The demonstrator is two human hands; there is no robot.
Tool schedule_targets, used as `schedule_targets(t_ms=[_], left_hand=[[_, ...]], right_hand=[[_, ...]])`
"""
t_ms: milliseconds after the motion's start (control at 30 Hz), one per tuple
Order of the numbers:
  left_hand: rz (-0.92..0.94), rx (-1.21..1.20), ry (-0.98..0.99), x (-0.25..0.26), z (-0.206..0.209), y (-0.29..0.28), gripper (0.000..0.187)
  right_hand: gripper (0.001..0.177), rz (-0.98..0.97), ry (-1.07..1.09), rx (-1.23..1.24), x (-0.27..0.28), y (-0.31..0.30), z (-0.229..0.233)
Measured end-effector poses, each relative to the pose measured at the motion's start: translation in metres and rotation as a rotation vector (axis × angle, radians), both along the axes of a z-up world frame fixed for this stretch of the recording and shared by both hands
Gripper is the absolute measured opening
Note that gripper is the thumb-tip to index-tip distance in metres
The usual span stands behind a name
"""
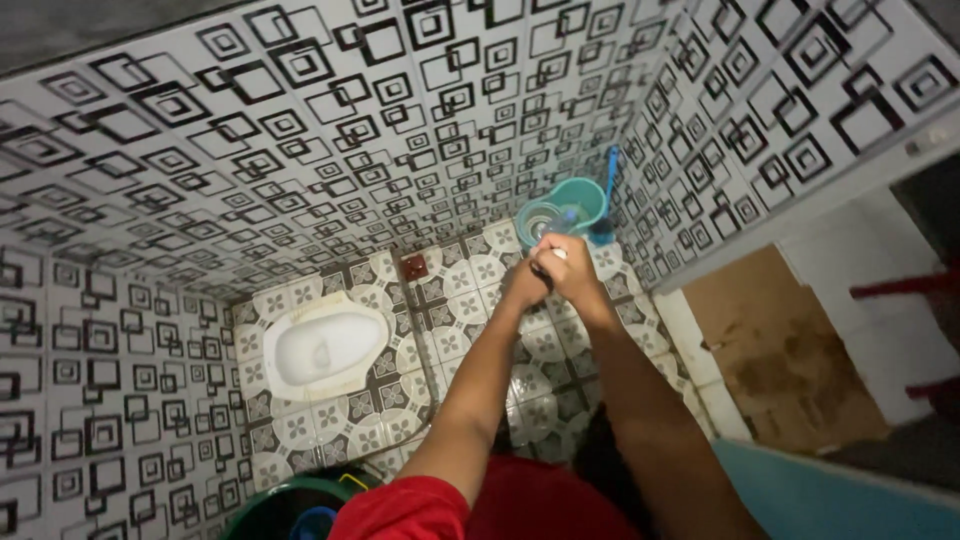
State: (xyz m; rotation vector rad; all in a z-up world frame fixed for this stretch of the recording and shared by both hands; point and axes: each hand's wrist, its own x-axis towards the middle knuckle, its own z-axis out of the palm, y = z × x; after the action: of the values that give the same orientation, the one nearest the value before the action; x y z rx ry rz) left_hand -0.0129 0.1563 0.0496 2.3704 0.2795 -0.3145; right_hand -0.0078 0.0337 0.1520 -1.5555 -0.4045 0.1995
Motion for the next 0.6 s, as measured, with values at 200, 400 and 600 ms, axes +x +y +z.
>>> schedule_targets(t_ms=[200,400,600], left_hand=[[0.146,-0.368,-0.238,0.025,-0.082,-0.013,0.037],[0.166,-0.472,-0.376,0.025,-0.068,-0.047,0.035],[0.080,-0.363,-0.311,0.037,-0.049,-0.081,0.036]], right_hand=[[0.021,0.112,0.053,0.093,0.028,-0.016,-0.002],[0.020,0.369,0.044,0.155,0.057,-0.055,-0.023],[0.017,0.466,0.049,0.093,0.080,-0.103,-0.016]])
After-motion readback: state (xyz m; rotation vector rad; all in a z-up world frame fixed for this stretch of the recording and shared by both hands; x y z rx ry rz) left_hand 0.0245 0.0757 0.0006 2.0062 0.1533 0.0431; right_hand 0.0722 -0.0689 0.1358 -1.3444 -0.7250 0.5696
